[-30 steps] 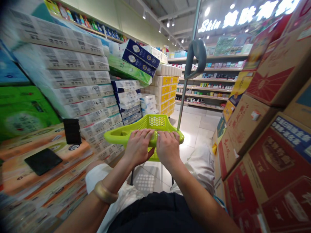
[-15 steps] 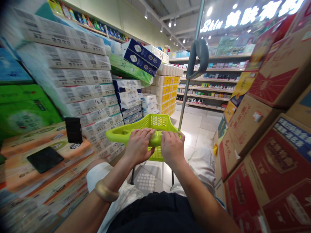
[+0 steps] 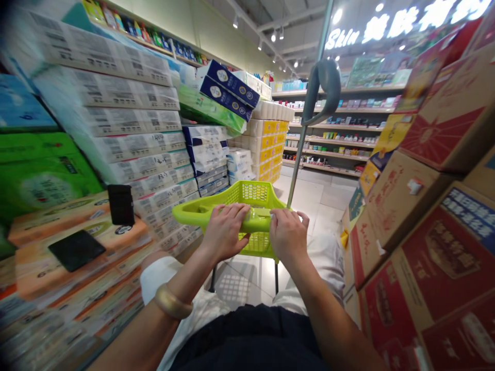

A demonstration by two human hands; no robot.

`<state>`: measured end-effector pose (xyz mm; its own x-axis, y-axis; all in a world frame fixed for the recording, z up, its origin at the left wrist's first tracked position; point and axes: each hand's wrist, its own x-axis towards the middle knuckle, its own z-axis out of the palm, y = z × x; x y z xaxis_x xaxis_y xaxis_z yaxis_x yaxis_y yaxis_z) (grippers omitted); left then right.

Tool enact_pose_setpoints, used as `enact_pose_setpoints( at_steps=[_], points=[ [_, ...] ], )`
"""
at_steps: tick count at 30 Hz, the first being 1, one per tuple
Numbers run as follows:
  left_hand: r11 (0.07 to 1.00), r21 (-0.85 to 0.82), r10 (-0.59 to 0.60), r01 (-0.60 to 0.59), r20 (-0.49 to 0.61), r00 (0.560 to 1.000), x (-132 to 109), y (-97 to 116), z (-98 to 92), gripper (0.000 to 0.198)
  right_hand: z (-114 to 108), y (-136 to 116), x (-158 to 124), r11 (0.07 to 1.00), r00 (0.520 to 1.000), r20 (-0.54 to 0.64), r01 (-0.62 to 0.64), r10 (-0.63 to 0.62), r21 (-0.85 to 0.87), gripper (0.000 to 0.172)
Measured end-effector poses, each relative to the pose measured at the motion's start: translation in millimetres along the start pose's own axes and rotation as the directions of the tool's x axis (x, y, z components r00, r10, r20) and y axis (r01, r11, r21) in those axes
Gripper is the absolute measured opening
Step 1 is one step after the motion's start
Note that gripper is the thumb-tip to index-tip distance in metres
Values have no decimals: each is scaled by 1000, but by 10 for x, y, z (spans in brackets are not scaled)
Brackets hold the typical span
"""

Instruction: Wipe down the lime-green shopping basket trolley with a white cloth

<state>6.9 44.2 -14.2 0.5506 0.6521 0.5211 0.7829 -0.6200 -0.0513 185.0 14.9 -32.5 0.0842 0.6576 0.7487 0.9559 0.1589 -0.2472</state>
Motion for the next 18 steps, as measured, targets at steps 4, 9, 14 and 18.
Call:
enact_pose_setpoints(
  at_steps=[4, 9, 14, 18],
  points=[
    [1000, 0, 0, 0, -7, 1000, -11, 4, -6, 63, 40, -203, -20, 999, 999, 15, 43, -43, 11, 24],
    [999, -46, -4, 4, 1, 1000, -65, -61, -54, 61, -1, -95, -24, 998, 998, 48, 44, -47, 54, 25],
    [997, -77, -7, 8, 12, 1000, -77, -89, -82, 63, -55, 161, -8, 997, 999, 37, 1, -4, 78, 25],
    [998, -59, -3, 3, 7, 1000, -63, -65, -73, 62, -37, 63, -19, 998, 1000, 10, -14, 14, 65, 24]
  ],
)
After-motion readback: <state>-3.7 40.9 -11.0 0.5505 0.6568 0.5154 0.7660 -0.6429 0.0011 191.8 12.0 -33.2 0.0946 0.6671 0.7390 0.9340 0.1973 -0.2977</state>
